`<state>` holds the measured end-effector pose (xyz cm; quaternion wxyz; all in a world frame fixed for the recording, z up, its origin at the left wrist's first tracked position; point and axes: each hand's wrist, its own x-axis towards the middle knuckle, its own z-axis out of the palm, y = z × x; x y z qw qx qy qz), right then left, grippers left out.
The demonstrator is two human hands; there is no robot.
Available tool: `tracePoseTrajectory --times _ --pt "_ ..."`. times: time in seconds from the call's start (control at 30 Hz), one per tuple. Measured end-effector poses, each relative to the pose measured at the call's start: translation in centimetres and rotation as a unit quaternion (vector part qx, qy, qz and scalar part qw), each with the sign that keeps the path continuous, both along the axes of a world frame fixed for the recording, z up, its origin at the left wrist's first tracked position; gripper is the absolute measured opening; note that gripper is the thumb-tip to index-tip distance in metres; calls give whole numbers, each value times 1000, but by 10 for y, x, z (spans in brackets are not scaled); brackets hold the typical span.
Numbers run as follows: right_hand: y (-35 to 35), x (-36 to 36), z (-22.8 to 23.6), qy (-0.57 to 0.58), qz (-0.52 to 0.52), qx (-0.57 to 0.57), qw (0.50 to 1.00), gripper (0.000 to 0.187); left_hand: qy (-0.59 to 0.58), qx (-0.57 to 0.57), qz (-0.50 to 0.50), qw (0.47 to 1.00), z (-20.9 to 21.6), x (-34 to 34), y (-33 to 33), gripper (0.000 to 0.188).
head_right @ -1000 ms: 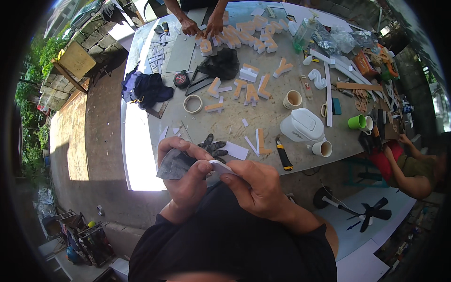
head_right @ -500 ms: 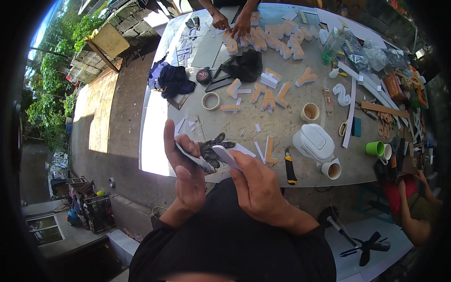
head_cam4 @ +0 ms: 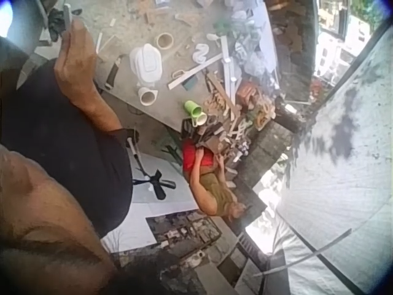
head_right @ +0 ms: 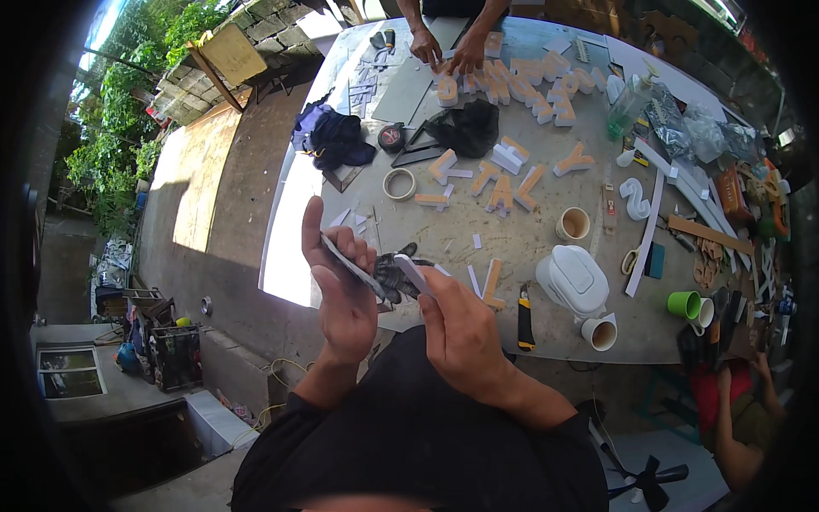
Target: Manually assembling and gluing 3D foam letters and sign components on a work table.
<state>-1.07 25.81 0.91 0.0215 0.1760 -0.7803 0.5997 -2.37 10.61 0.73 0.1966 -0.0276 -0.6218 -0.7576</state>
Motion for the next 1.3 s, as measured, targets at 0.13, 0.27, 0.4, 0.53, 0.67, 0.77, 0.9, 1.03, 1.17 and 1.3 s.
tracePoseTrajectory --times 0.13,0.27,0.4,0.53,0.67,0.77,0.9,1.03,1.17,1.3 --pt "2 6 3 84 52 -5 995 30 -15 -83 -33 996 -4 -4 7 70" --pt "10 9 4 56 51 -20 997 31 -52 -31 37 998 -4 -13 -2 69" --pt "1 -1 -2 3 24 21 999 32 -34 -47 -26 998 -1 -1 4 73" --pt "7 7 9 62 85 1 994 30 -60 -5 34 998 -10 -17 3 71" --pt "36 9 18 -177 135 -89 971 28 -9 87 -22 996 -8 -23 -30 64" --pt "44 4 14 -200 166 -180 949 25 10 126 -81 989 -9 -12 -29 65" --pt "44 0 3 -317 208 -299 876 19 -6 146 -100 984 -5 -2 -13 72" --pt "34 -12 -16 -362 260 -408 797 16 15 216 -174 961 -1 -6 -2 79" --pt "27 -14 -22 -308 196 -299 882 19 32 255 -230 939 -6 -10 6 79" --pt "25 -14 -13 -256 144 -189 937 20 -67 308 -244 917 -7 -7 9 82"
